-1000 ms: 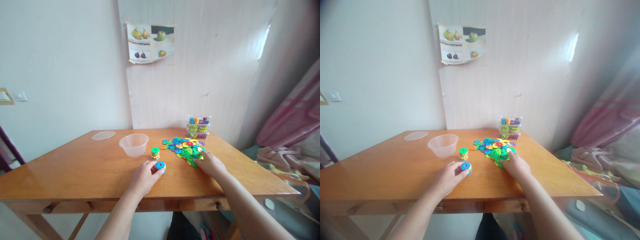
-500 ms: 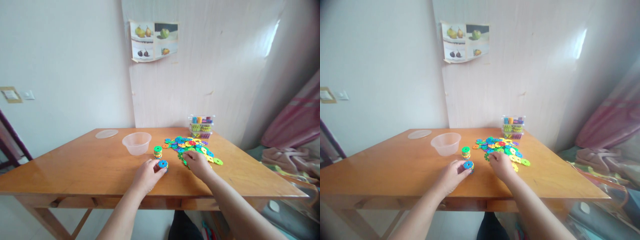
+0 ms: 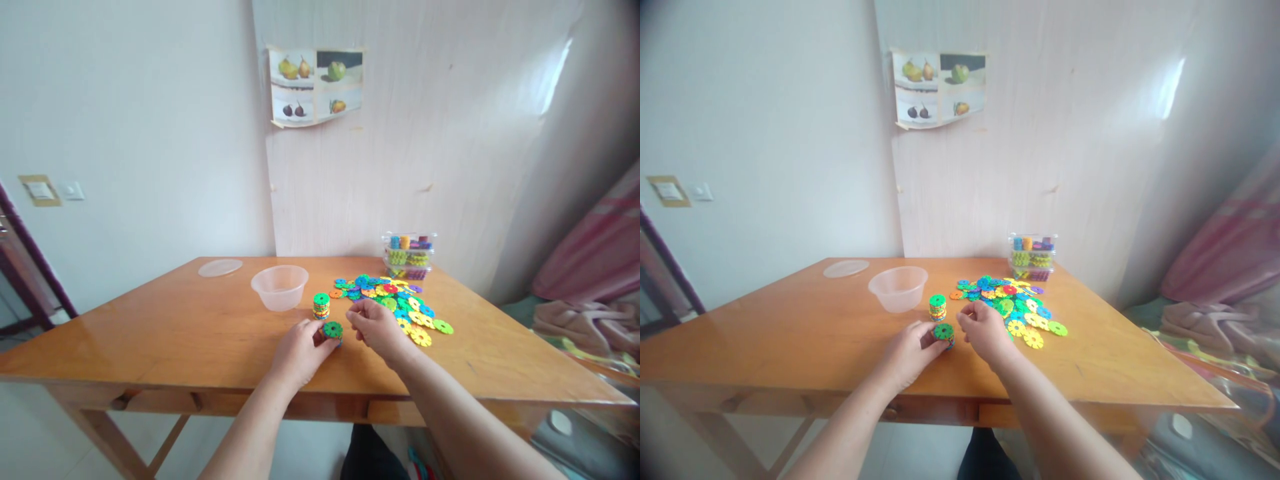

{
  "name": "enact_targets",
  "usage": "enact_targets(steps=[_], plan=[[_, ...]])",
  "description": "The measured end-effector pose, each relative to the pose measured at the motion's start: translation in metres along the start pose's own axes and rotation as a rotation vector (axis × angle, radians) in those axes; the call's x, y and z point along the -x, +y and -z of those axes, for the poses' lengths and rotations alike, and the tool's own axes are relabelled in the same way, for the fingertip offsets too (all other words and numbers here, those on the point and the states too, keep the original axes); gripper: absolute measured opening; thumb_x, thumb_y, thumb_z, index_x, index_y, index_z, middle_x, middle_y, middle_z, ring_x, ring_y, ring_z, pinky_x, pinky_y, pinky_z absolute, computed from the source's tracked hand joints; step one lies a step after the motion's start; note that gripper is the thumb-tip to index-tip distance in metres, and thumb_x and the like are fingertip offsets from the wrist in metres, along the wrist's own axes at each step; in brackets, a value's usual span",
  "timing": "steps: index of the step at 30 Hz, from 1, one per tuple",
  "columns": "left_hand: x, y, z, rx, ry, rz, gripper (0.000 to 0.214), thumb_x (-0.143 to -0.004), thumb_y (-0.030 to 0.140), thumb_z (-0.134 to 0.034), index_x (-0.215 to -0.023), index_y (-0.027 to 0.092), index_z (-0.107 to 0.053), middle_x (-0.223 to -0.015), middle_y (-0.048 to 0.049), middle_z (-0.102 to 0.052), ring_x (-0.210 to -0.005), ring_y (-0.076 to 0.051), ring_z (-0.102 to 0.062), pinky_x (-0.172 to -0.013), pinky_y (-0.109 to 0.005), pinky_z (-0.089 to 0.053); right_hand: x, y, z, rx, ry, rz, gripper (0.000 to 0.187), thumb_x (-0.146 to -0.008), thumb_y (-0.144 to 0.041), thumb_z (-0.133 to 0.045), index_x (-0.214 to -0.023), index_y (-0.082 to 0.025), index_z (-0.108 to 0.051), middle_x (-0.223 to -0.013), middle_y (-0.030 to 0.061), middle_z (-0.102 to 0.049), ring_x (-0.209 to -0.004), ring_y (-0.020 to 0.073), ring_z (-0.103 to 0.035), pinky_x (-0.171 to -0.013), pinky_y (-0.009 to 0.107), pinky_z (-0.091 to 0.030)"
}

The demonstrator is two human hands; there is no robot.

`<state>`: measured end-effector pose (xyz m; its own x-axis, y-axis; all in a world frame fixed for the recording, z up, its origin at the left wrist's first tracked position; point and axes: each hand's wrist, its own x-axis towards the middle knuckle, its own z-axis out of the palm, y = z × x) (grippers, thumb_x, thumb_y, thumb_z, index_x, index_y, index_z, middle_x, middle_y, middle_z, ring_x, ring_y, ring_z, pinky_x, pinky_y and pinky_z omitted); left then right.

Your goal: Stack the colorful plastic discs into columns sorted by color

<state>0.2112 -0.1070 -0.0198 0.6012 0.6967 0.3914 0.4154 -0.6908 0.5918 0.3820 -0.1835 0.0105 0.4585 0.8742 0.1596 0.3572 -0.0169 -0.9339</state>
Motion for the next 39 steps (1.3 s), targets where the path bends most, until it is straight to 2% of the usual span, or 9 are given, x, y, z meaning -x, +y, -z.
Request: enact_targets(steps=[4, 8, 12, 15, 19, 25, 28, 34, 39], plan=[[0.001, 0.001, 0.001, 0.003, 0.008, -0.001, 0.035, -0.081, 0.047, -0.065, -0.107, 0.025, -0.071, -0.092, -0.0048, -0.066, -0.084, -0.019, -0.06, -0.074, -0.029, -0.043, -0.006, 0.013, 0.038, 0.304, 0.137, 0.038, 0.017, -0.081, -0.037, -0.056, -0.081, -0.021, -0.06, -0.062, -0.0018, -0.06, -0.055, 0.0133, -0.054, -0.05, 0.024, -0.037], [0.002, 0.002, 0.002, 0.023, 0.001, 0.011, 0.036, -0.081, 0.048, -0.063, -0.107, 0.024, -0.072, -0.092, -0.0058, -0.067, -0.084, -0.019, -0.061, -0.075, -0.029, -0.043, -0.006, 0.029, 0.074, 0.723, 0.12, 0.008, 0.02, -0.08, -0.041, -0.059, -0.081, -0.022, -0.065, -0.072, 0.0026, -0.066, -0.068, 0.0186, -0.059, -0.058, 0.027, -0.035], [0.002, 0.002, 0.001, 0.019, 0.004, 0.008, 0.035, -0.081, 0.049, -0.063, -0.106, 0.024, -0.072, -0.092, -0.0052, -0.067, -0.083, -0.019, -0.061, -0.074, -0.029, -0.043, 0.0, 0.04, 0.087, 0.938, 0.067, -0.029, 0.04, -0.075, -0.059, -0.063, -0.088, -0.021, -0.067, -0.085, 0.0074, -0.069, -0.076, 0.0232, -0.061, -0.058, 0.028, -0.031], [0.002, 0.003, 0.002, 0.021, 0.007, 0.005, 0.035, -0.081, 0.049, -0.063, -0.105, 0.025, -0.072, -0.091, -0.0049, -0.067, -0.082, -0.018, -0.061, -0.073, -0.028, -0.042, 0.002, 0.043, 0.085, 0.981, 0.036, -0.009, 0.034, -0.075, -0.055, -0.064, -0.077, -0.021, -0.064, -0.081, 0.0069, -0.069, -0.074, 0.0224, -0.06, -0.056, 0.028, -0.029], [0.002, 0.002, 0.002, 0.001, -0.004, 0.018, 0.037, -0.081, 0.05, -0.064, -0.107, 0.024, -0.071, -0.091, -0.0047, -0.067, -0.081, -0.018, -0.06, -0.072, -0.028, -0.042, 0.0, 0.035, 0.076, 0.804, 0.065, 0.054, 0.02, -0.078, -0.037, -0.062, -0.068, -0.02, -0.06, -0.071, 0.0041, -0.067, -0.068, 0.0182, -0.058, -0.055, 0.027, -0.031], [0.0, -0.001, 0.0, -0.005, 0.009, -0.003, 0.035, -0.08, 0.048, -0.065, -0.107, 0.026, -0.071, -0.089, -0.004, -0.066, -0.082, -0.018, -0.06, -0.072, -0.029, -0.042, 0.004, 0.012, 0.036, -0.01, -0.051, -0.116, 0.02, -0.082, -0.037, -0.059, -0.072, -0.02, -0.057, -0.056, -0.0023, -0.058, -0.046, 0.0105, -0.049, -0.043, 0.022, -0.034], [0.0, -0.002, 0.0, 0.0, 0.003, -0.005, 0.035, -0.08, 0.048, -0.066, -0.106, 0.026, -0.071, -0.088, -0.0038, -0.066, -0.081, -0.018, -0.06, -0.071, -0.028, -0.042, 0.006, 0.003, 0.013, -0.226, -0.098, -0.135, 0.019, -0.079, -0.033, -0.064, -0.07, -0.019, -0.056, -0.056, -0.0025, -0.058, -0.045, 0.0087, -0.051, -0.04, 0.02, -0.036], [0.0, 0.001, 0.001, -0.006, -0.002, -0.004, 0.034, -0.082, 0.049, -0.063, -0.106, 0.026, -0.071, -0.087, -0.0039, -0.065, -0.08, -0.018, -0.06, -0.071, -0.028, -0.042, 0.004, -0.003, -0.004, -0.308, -0.14, -0.172, 0.014, -0.082, -0.029, -0.062, -0.075, -0.017, -0.059, -0.061, 0.0003, -0.063, -0.05, 0.0099, -0.058, -0.046, 0.021, -0.046], [0.002, 0.005, 0.002, -0.011, 0.006, 0.016, 0.039, -0.077, 0.051, -0.067, -0.106, 0.024, -0.071, -0.09, -0.0052, -0.066, -0.083, -0.02, -0.061, -0.072, -0.03, -0.043, -0.002, 0.009, 0.027, -0.148, -0.008, -0.12, 0.013, -0.083, -0.031, -0.059, -0.081, -0.018, -0.059, -0.063, -0.0005, -0.06, -0.052, 0.0113, -0.058, -0.046, 0.022, -0.044]])
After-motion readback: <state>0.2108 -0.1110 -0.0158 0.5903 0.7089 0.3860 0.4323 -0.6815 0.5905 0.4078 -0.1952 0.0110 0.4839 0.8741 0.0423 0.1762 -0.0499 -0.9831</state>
